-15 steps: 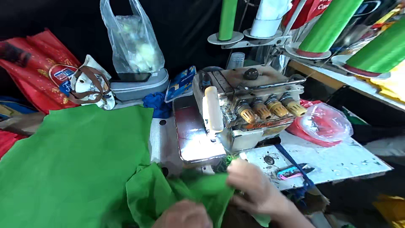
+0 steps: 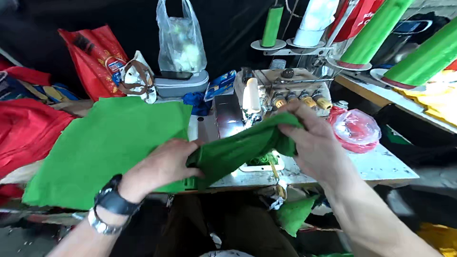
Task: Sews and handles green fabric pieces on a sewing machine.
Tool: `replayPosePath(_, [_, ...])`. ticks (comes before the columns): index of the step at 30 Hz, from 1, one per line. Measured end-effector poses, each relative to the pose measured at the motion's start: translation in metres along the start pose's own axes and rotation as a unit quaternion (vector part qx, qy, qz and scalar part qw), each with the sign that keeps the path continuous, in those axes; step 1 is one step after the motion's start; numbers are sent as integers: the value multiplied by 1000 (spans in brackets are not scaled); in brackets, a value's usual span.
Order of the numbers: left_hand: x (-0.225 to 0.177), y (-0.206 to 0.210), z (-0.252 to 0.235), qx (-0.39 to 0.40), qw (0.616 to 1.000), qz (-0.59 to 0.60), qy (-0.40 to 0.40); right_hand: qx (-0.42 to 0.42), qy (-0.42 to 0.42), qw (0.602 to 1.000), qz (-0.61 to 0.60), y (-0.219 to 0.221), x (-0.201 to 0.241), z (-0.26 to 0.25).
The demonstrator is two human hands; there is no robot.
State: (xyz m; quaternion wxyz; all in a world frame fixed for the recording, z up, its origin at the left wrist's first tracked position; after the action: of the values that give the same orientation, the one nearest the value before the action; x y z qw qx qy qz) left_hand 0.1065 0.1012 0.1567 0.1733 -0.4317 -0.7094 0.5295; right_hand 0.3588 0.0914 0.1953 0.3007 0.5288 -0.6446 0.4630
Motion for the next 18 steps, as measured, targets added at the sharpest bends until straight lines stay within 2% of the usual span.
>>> replayPosePath(2, [21, -13, 16, 24, 1000, 1, -7, -15, -1, 999, -33, 5, 24, -11])
replayPosePath(6, [35, -78, 46, -68, 996, -59, 18, 19, -96, 993, -59, 13, 66, -29])
replayPosePath(8, [38, -112, 56, -112, 991, -75, -27, 78, -170, 982, 22, 30, 79, -38])
replayPosePath(9, [46, -120, 57, -118, 988, -88, -56, 87, -198, 969, 122, 42, 84, -46])
replayPosePath(12, [80, -130, 54, -102, 969, -143, -172, 78, -280, 875, 387, 86, 87, -77])
replayPosePath(13, [82, -143, 51, -126, 957, -175, -192, 47, -304, 853, 423, 95, 93, -85])
replayPosePath(15, [65, -179, 50, -200, 929, -243, -192, -26, -358, 832, 423, 103, 116, -85])
replayPosePath(17, [42, -199, 62, -234, 915, -294, -150, -43, -383, 837, 388, 109, 128, -63])
replayPosePath(18, [35, -197, 74, -217, 918, -307, -129, -23, -382, 844, 375, 115, 124, -46])
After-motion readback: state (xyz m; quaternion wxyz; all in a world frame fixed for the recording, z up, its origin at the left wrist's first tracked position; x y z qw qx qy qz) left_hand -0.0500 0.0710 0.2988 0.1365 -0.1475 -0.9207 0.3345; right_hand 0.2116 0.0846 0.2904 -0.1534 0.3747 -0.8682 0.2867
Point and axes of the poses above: each hand's wrist, its own z-axis away from the middle knuckle, its own y-axis out of the palm, x = y × z, the point moved 6 cm from there along -z, towards the middle knuckle, and after that the axes turned 8 degrees about y, right-handed, at the moved point
